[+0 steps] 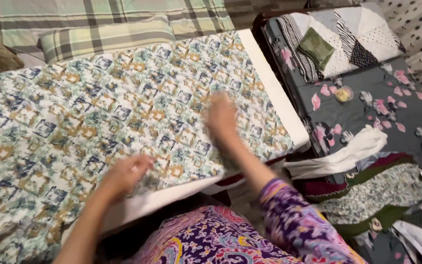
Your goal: The person picks up clothing items from a bed, smooths them out on a white surface, and folds them into flat rectangular shapes.
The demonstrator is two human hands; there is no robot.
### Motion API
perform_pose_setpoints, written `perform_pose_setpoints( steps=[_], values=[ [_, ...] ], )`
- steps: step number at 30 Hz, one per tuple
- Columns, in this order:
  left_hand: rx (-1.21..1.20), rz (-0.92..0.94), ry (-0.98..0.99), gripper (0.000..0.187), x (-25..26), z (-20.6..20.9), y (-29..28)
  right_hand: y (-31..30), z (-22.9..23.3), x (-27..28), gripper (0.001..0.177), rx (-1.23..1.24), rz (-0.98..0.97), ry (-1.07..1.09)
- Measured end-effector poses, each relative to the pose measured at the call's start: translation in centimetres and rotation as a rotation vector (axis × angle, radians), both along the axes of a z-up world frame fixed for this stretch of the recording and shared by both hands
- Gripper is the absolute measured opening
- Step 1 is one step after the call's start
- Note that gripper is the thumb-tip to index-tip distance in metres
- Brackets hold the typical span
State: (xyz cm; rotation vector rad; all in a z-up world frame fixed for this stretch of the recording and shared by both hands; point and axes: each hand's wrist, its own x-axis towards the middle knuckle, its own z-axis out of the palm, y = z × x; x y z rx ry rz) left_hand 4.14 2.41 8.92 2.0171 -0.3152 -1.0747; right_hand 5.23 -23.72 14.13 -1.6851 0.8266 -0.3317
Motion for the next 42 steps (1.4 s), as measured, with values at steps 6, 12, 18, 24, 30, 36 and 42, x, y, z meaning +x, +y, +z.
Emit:
perform_pose_setpoints(
  steps=[6,12,18,24,30,36,42],
  values=[
    [0.082,0.354,-0.995,0.037,11.2,-12.4,4.7,8.2,-10.5,2.3,0.052,-0.857,1.355,-0.135],
    [0.433,0.402,-0.78,0.061,12.1,-13.3,2.6,-1.6,-5.2,7.4,0.042,-0.561,1.26,0.026],
    [0.545,0.38,-0.751,0.062,12.0,-9.6,1.2,-19.9,-8.7,12.2,0.066,-0.735,0.452,0.538],
    [0.523,0.484,-0.582,0.058,16.5,-7.2,-0.7,-2.7,-4.8,15.8,0.074,-0.601,0.73,0.379],
    [0.518,0.419,-0.524,0.056,21.7,-5.0,-2.7,2.3,-9.8,16.8,0.066,-0.994,1.61,-0.054],
    [0.548,0.432,-0.572,0.062,24.9,-7.8,-4.7,-10.2,-6.7,23.5,0.053,-0.665,1.006,0.335],
    [0.609,0.492,-0.685,0.069,25.2,-9.3,-5.7,-20.9,-10.2,25.1,0.068,-0.871,0.591,0.657]
  ],
)
